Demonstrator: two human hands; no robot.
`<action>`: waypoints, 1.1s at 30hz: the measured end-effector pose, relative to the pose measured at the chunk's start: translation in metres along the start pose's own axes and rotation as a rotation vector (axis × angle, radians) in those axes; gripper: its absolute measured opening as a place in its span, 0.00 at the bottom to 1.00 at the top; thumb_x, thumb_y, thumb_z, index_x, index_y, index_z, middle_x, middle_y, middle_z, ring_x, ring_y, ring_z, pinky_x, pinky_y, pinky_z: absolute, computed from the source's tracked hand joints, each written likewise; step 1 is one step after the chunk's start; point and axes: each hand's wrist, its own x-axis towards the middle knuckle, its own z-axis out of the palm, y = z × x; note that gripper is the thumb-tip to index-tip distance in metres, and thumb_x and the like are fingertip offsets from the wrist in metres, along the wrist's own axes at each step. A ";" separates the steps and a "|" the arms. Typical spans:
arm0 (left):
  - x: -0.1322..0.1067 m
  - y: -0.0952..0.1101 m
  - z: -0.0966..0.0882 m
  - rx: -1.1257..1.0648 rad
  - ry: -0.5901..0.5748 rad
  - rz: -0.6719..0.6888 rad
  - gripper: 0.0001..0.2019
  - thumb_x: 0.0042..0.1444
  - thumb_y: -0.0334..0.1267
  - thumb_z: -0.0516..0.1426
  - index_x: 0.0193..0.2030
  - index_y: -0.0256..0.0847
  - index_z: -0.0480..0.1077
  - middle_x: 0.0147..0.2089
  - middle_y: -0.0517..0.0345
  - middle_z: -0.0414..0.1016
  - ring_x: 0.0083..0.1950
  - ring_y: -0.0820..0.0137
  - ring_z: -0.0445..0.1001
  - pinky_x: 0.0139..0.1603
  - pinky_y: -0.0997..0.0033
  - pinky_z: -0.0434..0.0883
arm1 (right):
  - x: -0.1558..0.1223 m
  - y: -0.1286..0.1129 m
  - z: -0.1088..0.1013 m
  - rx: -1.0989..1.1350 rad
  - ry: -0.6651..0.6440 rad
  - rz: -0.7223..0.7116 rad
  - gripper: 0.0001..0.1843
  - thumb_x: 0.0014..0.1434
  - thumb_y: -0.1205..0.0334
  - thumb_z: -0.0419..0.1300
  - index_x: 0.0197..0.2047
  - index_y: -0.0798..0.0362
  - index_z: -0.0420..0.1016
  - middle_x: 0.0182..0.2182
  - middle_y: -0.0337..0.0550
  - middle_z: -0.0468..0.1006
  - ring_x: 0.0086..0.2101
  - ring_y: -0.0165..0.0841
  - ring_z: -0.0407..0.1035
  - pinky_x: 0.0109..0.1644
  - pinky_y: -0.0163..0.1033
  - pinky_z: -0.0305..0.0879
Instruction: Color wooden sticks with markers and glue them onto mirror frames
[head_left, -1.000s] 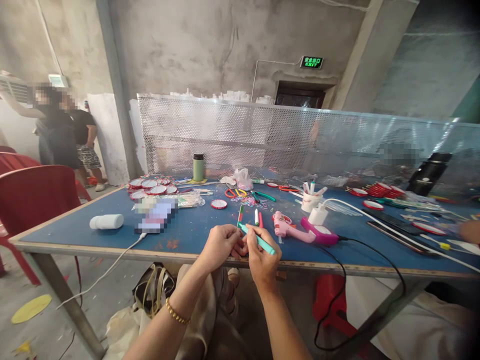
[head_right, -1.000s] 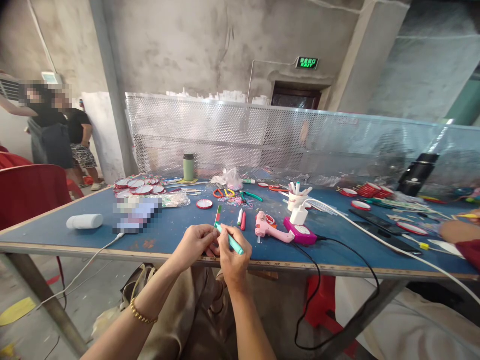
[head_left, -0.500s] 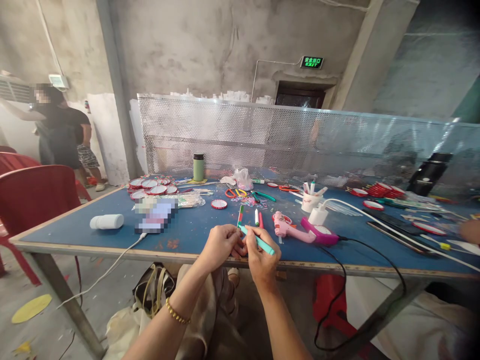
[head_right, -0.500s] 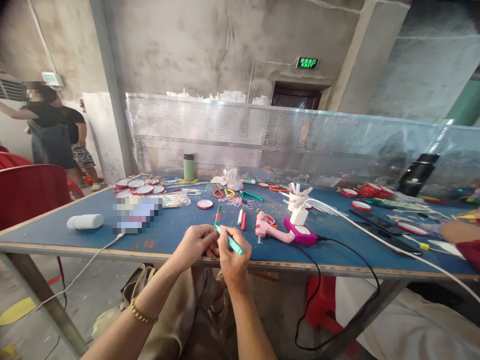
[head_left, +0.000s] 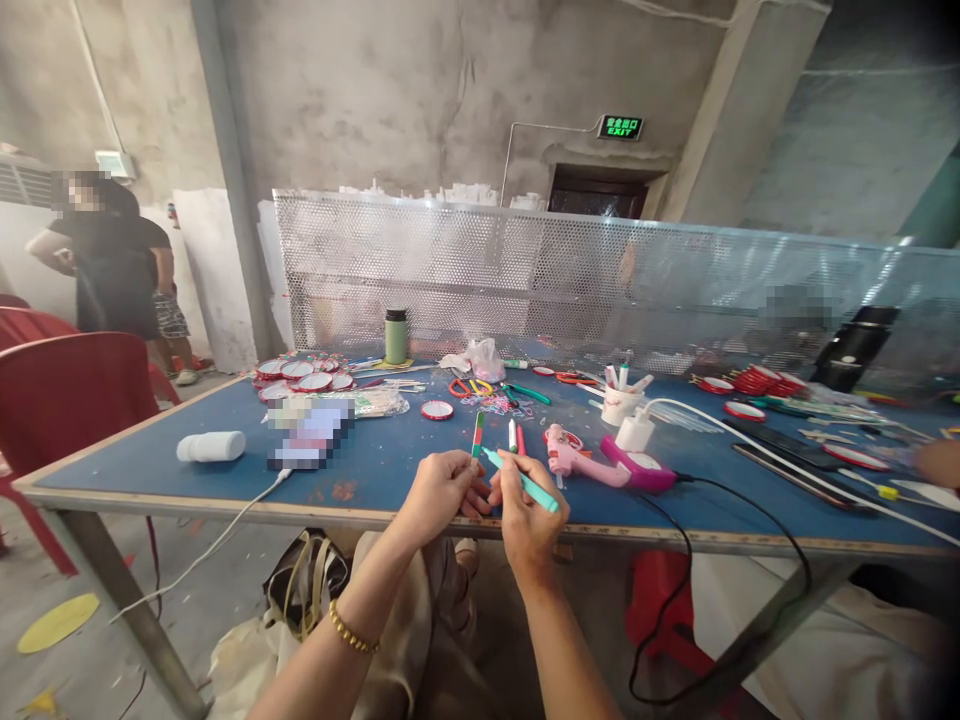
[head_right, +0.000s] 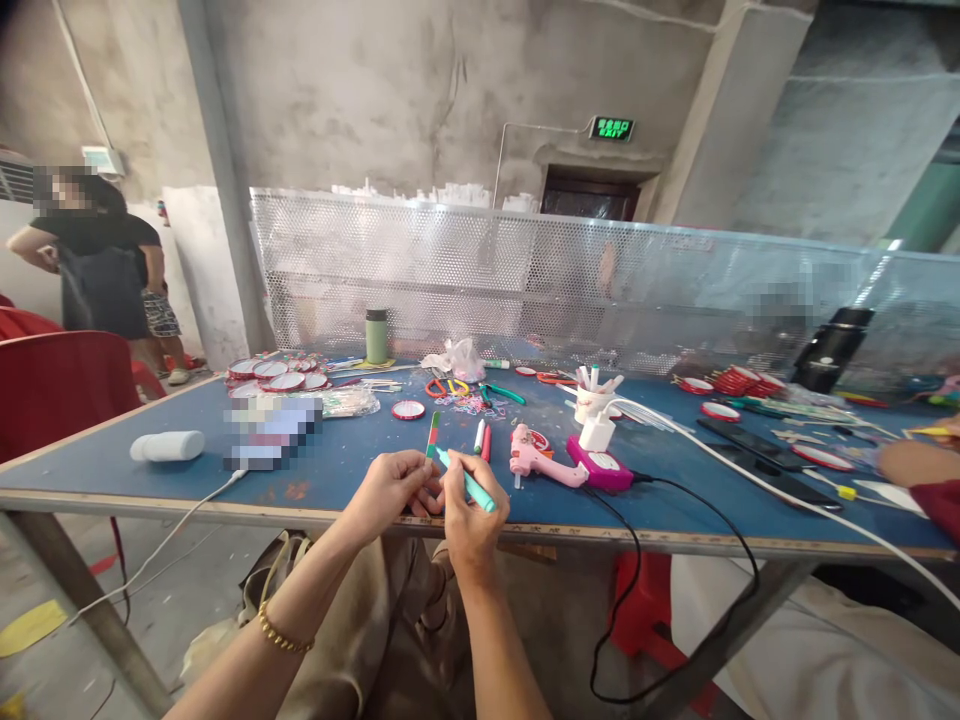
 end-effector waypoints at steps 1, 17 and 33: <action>0.000 0.000 0.000 -0.002 -0.003 -0.002 0.19 0.58 0.53 0.57 0.33 0.35 0.70 0.29 0.51 0.79 0.25 0.70 0.79 0.22 0.77 0.74 | 0.000 0.000 0.001 0.021 0.006 0.015 0.12 0.66 0.57 0.57 0.38 0.55 0.78 0.20 0.35 0.72 0.17 0.26 0.66 0.21 0.32 0.65; -0.001 0.003 0.000 0.035 -0.010 0.009 0.20 0.59 0.55 0.57 0.29 0.37 0.69 0.24 0.56 0.75 0.24 0.71 0.78 0.23 0.77 0.74 | 0.001 0.005 0.001 -0.054 -0.050 -0.056 0.12 0.66 0.58 0.56 0.40 0.55 0.79 0.28 0.44 0.80 0.25 0.31 0.74 0.26 0.34 0.70; -0.002 0.003 0.000 0.045 -0.017 0.017 0.20 0.59 0.55 0.56 0.30 0.37 0.70 0.23 0.56 0.75 0.24 0.71 0.77 0.23 0.77 0.74 | 0.002 0.006 0.002 -0.061 -0.054 -0.060 0.13 0.66 0.57 0.56 0.40 0.55 0.79 0.28 0.43 0.80 0.22 0.29 0.72 0.25 0.33 0.69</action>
